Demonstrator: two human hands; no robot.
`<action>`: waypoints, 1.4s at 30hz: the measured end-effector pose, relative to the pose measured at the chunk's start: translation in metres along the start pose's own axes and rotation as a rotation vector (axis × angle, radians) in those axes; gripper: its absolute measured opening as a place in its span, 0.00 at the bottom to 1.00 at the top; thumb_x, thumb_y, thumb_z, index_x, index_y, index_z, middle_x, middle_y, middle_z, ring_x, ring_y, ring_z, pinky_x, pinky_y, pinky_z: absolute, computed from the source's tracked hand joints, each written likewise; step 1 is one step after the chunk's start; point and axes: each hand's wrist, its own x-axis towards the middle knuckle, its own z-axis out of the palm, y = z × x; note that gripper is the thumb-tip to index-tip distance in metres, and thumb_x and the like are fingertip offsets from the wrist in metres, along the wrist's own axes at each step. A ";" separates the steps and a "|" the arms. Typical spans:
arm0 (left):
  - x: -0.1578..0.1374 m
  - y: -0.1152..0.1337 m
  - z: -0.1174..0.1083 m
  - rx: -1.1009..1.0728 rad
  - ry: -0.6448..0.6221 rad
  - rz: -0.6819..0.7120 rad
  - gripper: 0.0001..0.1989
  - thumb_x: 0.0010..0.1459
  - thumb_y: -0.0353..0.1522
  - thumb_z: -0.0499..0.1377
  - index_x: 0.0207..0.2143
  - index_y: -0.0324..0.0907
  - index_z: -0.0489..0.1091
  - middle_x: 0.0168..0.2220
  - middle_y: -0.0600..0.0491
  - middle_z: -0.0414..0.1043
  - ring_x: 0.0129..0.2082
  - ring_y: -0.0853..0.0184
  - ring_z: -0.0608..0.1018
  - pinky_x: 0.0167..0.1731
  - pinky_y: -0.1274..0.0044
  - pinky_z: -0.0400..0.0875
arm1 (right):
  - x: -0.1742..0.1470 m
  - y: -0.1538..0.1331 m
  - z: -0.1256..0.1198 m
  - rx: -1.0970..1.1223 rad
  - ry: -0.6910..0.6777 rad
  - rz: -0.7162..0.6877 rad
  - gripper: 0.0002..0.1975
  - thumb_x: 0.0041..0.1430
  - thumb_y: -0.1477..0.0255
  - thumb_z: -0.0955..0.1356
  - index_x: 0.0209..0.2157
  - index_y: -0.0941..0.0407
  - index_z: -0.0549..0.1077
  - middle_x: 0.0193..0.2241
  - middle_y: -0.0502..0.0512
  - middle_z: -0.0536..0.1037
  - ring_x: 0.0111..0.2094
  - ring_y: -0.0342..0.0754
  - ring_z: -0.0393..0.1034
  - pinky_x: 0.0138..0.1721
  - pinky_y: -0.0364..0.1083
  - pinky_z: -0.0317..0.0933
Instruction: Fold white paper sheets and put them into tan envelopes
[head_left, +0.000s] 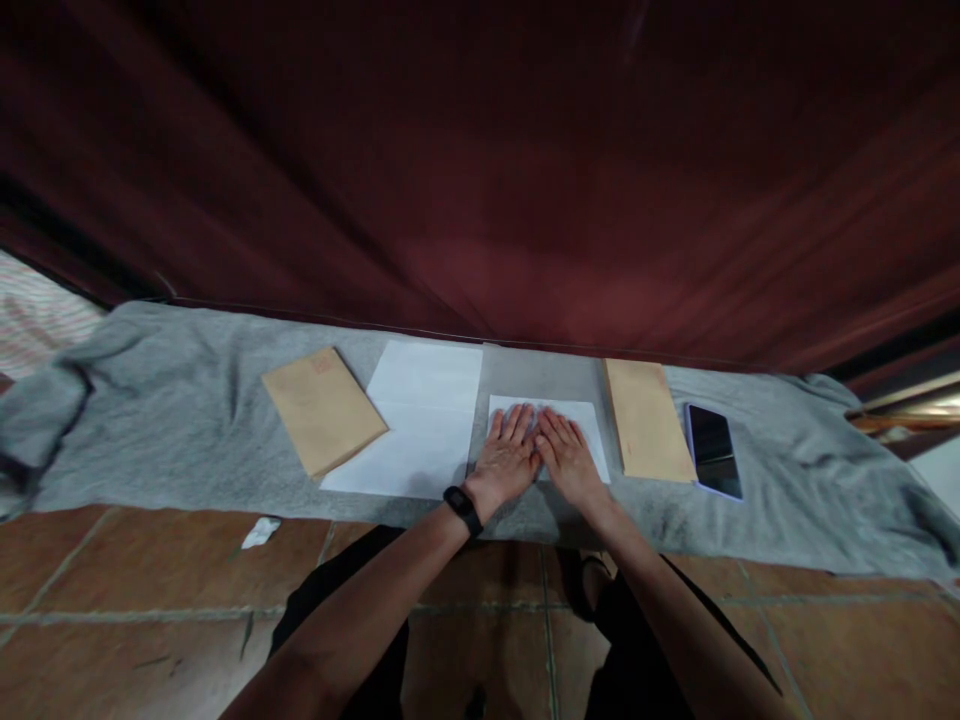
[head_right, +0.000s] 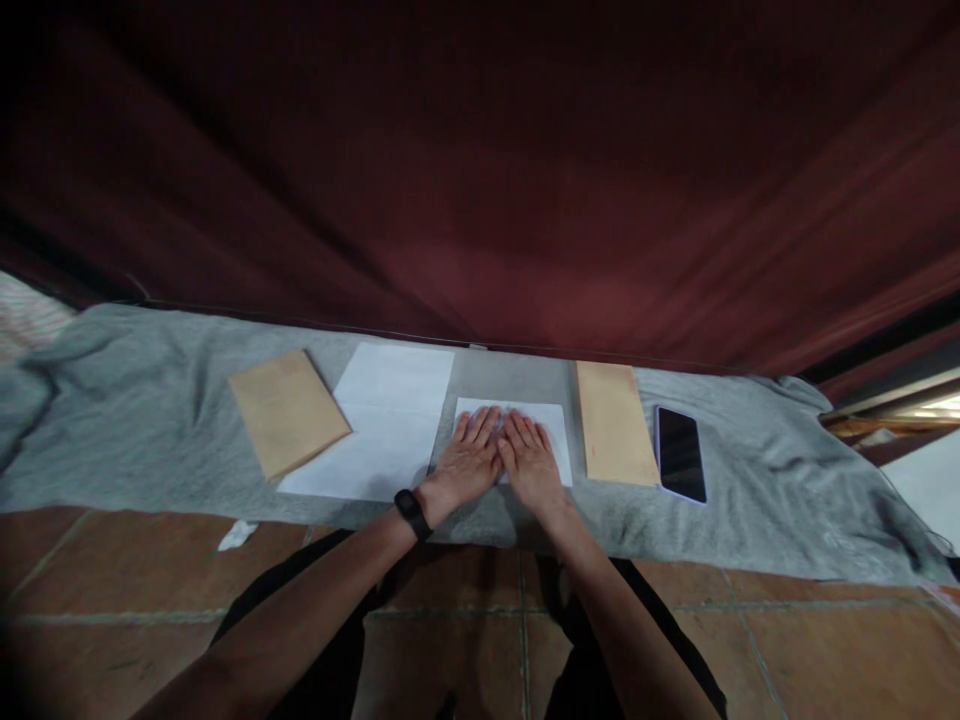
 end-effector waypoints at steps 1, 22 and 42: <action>0.000 0.000 0.000 0.000 -0.006 0.003 0.28 0.69 0.38 0.43 0.69 0.43 0.54 0.71 0.47 0.49 0.71 0.57 0.51 0.69 0.56 0.40 | 0.001 -0.002 0.000 0.006 -0.011 -0.005 0.28 0.74 0.63 0.50 0.69 0.57 0.55 0.68 0.58 0.58 0.69 0.50 0.50 0.68 0.56 0.45; -0.010 -0.007 0.004 0.055 0.125 -0.171 0.34 0.68 0.43 0.48 0.69 0.32 0.50 0.71 0.37 0.48 0.71 0.53 0.53 0.68 0.60 0.52 | 0.003 0.011 -0.002 -0.122 0.085 0.187 0.31 0.73 0.61 0.55 0.68 0.67 0.54 0.68 0.68 0.56 0.69 0.58 0.49 0.67 0.57 0.46; -0.039 0.002 -0.001 0.033 0.105 0.038 0.33 0.69 0.43 0.47 0.68 0.32 0.52 0.69 0.39 0.53 0.70 0.56 0.54 0.67 0.61 0.54 | 0.001 0.012 0.001 -0.106 0.093 0.222 0.32 0.72 0.60 0.55 0.69 0.66 0.53 0.68 0.68 0.55 0.70 0.58 0.49 0.68 0.57 0.46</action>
